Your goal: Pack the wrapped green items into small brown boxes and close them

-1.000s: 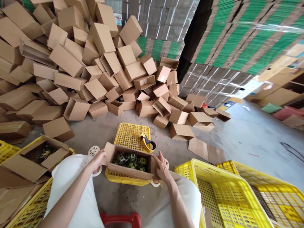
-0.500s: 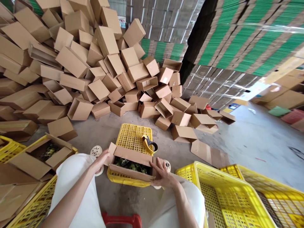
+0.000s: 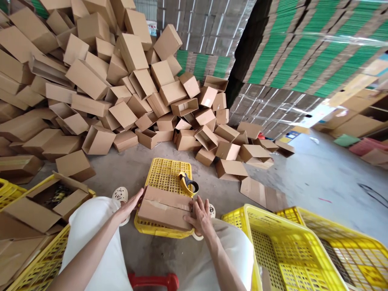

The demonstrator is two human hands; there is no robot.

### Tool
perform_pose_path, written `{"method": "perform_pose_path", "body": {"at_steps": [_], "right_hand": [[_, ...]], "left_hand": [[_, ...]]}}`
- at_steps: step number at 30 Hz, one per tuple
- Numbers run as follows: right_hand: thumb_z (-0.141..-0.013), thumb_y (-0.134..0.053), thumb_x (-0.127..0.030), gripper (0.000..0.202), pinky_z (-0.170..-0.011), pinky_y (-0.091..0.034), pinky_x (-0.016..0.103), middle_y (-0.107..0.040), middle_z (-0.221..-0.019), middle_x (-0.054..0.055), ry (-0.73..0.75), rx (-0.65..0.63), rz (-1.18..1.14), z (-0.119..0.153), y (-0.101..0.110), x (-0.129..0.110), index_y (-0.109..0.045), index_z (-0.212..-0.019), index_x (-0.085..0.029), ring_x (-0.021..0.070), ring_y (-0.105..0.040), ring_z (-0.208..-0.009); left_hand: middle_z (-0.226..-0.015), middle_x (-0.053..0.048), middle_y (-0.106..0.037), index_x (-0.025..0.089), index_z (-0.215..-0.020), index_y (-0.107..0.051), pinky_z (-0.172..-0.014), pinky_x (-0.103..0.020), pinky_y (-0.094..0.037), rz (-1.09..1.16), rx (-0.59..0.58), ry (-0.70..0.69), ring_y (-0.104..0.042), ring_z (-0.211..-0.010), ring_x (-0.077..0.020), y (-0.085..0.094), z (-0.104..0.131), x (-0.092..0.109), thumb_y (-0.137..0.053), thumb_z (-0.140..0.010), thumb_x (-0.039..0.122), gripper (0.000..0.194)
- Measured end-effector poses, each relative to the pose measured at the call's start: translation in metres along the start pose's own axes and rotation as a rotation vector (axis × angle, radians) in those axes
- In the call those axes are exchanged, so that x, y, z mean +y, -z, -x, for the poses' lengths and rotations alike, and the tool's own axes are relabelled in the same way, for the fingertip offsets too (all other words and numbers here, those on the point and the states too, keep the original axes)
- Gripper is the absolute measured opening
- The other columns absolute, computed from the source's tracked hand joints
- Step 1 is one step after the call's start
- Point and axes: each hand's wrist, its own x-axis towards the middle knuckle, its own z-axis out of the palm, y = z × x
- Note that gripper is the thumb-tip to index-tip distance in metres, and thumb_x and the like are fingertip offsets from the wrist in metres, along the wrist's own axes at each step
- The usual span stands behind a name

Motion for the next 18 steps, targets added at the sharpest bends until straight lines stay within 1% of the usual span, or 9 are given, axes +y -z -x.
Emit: {"method": "perform_pose_path", "body": {"at_steps": [2,3,6,8,10,12,14,16,18], "right_hand": [[-0.088,-0.071,-0.055,0.057,-0.133,-0.009,0.068,-0.052,-0.161,0.014,0.031,0.014,-0.062,-0.001,0.001,0.004,-0.066,-0.136,-0.025,0.0387,-0.02,-0.165],[-0.086,-0.072,-0.056,0.059,-0.134,-0.011,0.067,-0.051,-0.162,0.014,0.02,0.037,-0.116,-0.001,0.002,0.005,-0.066,-0.135,-0.024,0.04,-0.02,-0.165],[-0.08,-0.075,-0.063,0.074,-0.131,-0.025,0.063,-0.034,-0.174,0.015,-0.068,0.182,-0.375,0.002,0.008,0.001,-0.063,-0.143,-0.024,0.0429,-0.025,-0.163],[-0.082,-0.073,-0.068,0.086,-0.126,-0.039,0.059,-0.031,-0.176,0.014,-0.141,0.285,-0.648,0.005,0.012,-0.008,-0.051,-0.156,-0.029,0.0401,-0.039,-0.158],[-0.09,-0.065,-0.074,0.089,-0.113,-0.053,0.055,-0.044,-0.169,0.014,-0.239,0.282,-0.981,0.007,0.014,-0.019,-0.036,-0.165,-0.035,0.0353,-0.058,-0.144],[-0.095,-0.055,-0.077,0.084,-0.1,-0.061,0.051,-0.063,-0.151,0.013,-0.316,0.166,-1.2,0.006,0.014,-0.028,-0.034,-0.165,-0.035,0.0314,-0.072,-0.125],[-0.096,-0.056,-0.073,0.072,-0.094,-0.063,0.048,-0.073,-0.131,0.012,-0.266,0.044,-1.134,0.003,0.012,-0.035,-0.052,-0.154,-0.03,0.0299,-0.075,-0.112],[-0.094,-0.065,-0.061,0.053,-0.098,-0.061,0.047,-0.074,-0.122,0.012,-0.094,0.009,-0.845,-0.001,0.009,-0.038,-0.07,-0.131,-0.024,0.0297,-0.073,-0.109],[-0.091,-0.069,-0.048,0.036,-0.102,-0.057,0.049,-0.071,-0.122,0.012,0.046,0.028,-0.514,-0.004,0.006,-0.042,-0.075,-0.116,-0.022,0.0307,-0.068,-0.109]], "left_hand": [[-0.155,-0.008,-0.064,0.027,-0.151,-0.065,-0.122,-0.048,-0.046,-0.07,-0.055,-0.036,-0.051,-0.153,-0.0342,0.002,-0.003,-0.004,-0.068,-0.089,0.07,0.076],[-0.162,-0.008,-0.057,0.027,-0.155,-0.061,-0.126,-0.047,-0.041,-0.122,-0.077,-0.069,-0.046,-0.156,-0.0334,0.003,-0.005,-0.006,-0.069,-0.087,0.072,0.081],[-0.172,-0.006,-0.04,0.028,-0.164,-0.048,-0.133,-0.044,-0.027,-0.285,-0.121,-0.137,-0.035,-0.163,-0.0307,0.002,-0.01,-0.012,-0.068,-0.086,0.073,0.092],[-0.175,-0.006,-0.034,0.028,-0.17,-0.037,-0.135,-0.044,-0.022,-0.363,-0.132,-0.136,-0.031,-0.164,-0.0299,-0.001,-0.01,-0.014,-0.066,-0.088,0.07,0.096],[-0.177,-0.007,-0.03,0.026,-0.173,-0.026,-0.136,-0.045,-0.019,-0.417,-0.119,-0.113,-0.028,-0.165,-0.0293,-0.005,-0.007,-0.013,-0.065,-0.091,0.065,0.099],[-0.177,-0.009,-0.03,0.023,-0.174,-0.022,-0.136,-0.043,-0.016,-0.458,-0.089,-0.077,-0.025,-0.166,-0.0288,-0.009,-0.003,-0.009,-0.063,-0.093,0.06,0.098],[-0.176,-0.011,-0.033,0.021,-0.174,-0.022,-0.136,-0.042,-0.016,-0.474,-0.068,-0.038,-0.024,-0.166,-0.0287,-0.012,0.001,-0.003,-0.061,-0.094,0.056,0.096],[-0.175,-0.011,-0.035,0.021,-0.174,-0.023,-0.136,-0.042,-0.017,-0.459,-0.057,-0.016,-0.026,-0.166,-0.0291,-0.014,0.003,0.001,-0.063,-0.094,0.053,0.094],[-0.175,-0.012,-0.035,0.023,-0.172,-0.027,-0.136,-0.043,-0.017,-0.415,-0.045,-0.02,-0.028,-0.165,-0.03,-0.016,0.004,0.004,-0.067,-0.092,0.052,0.094]]}}
